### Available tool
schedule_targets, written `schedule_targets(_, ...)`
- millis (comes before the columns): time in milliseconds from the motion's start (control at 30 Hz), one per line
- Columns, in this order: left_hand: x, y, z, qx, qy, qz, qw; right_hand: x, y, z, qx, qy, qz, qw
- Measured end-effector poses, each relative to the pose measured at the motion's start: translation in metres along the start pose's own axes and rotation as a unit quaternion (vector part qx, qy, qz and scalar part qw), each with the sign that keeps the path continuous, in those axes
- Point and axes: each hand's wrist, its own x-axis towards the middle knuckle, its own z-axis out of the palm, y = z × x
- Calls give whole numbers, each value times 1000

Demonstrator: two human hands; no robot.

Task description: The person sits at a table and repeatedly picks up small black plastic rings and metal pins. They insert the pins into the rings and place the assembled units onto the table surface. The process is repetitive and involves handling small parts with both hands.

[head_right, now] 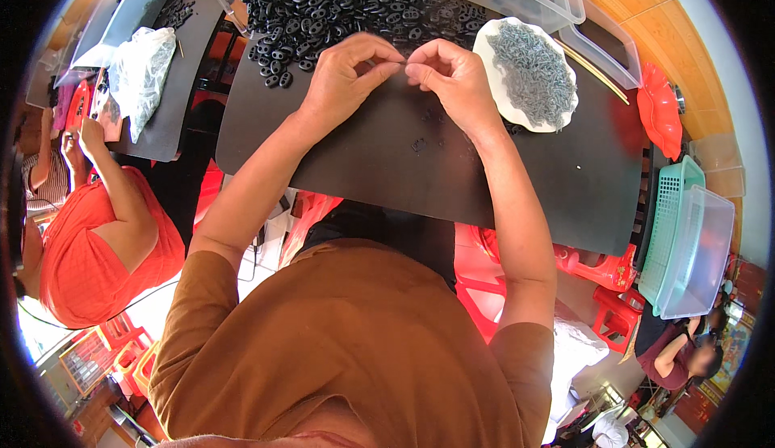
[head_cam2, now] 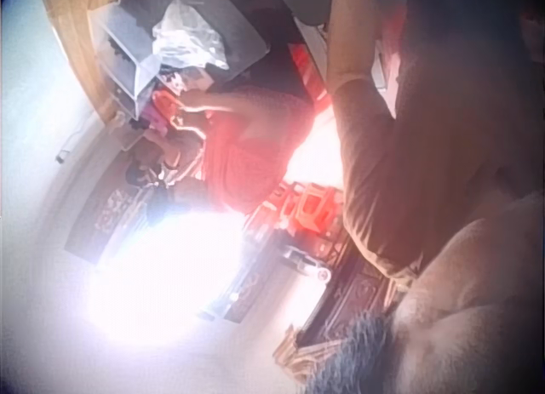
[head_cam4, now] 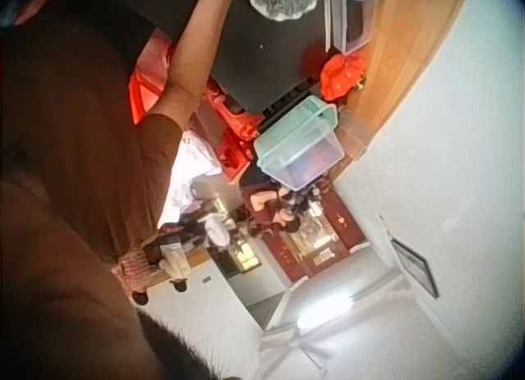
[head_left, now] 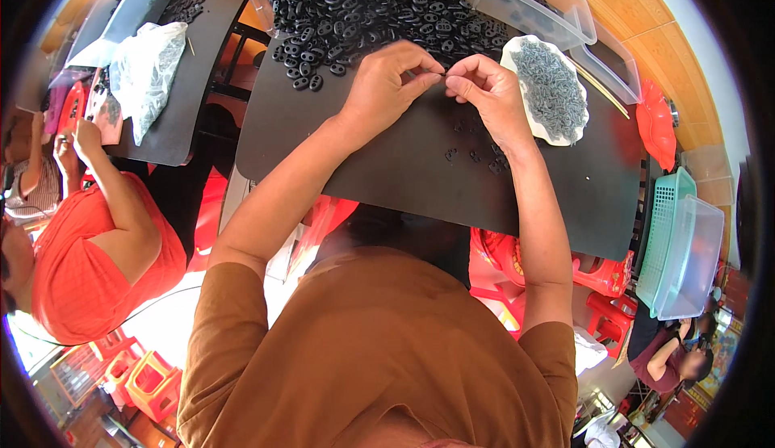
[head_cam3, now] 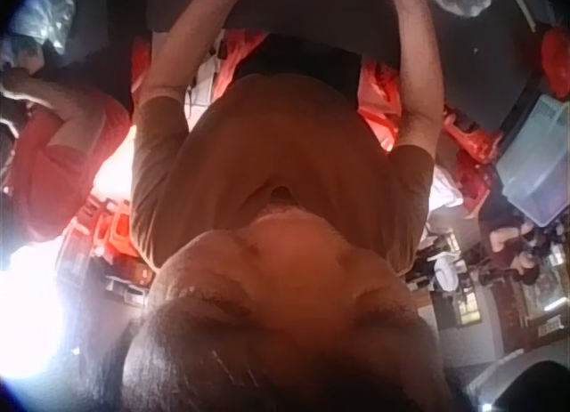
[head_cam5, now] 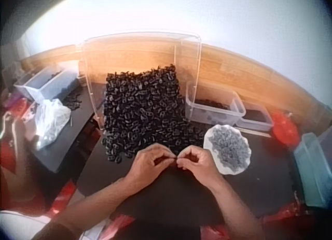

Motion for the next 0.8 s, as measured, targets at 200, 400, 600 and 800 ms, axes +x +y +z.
schedule_targets(200, 3, -6, 1, -310, -7, -172, 935, 0, -5, -3, 48, 38, -7, 998)
schedule_targets(400, 0, -9, 6, -371, -53, -161, 913, 1, -4, 3, 23, 29, -33, 999)
schedule_targets(600, 1, -5, 2, -265, -91, -167, 945, 0, -3, 3, 12, 19, -28, 999)
schedule_targets(800, 1, -8, 3, -365, -51, -197, 908, 0, -10, 2, 0, 41, -52, 998)
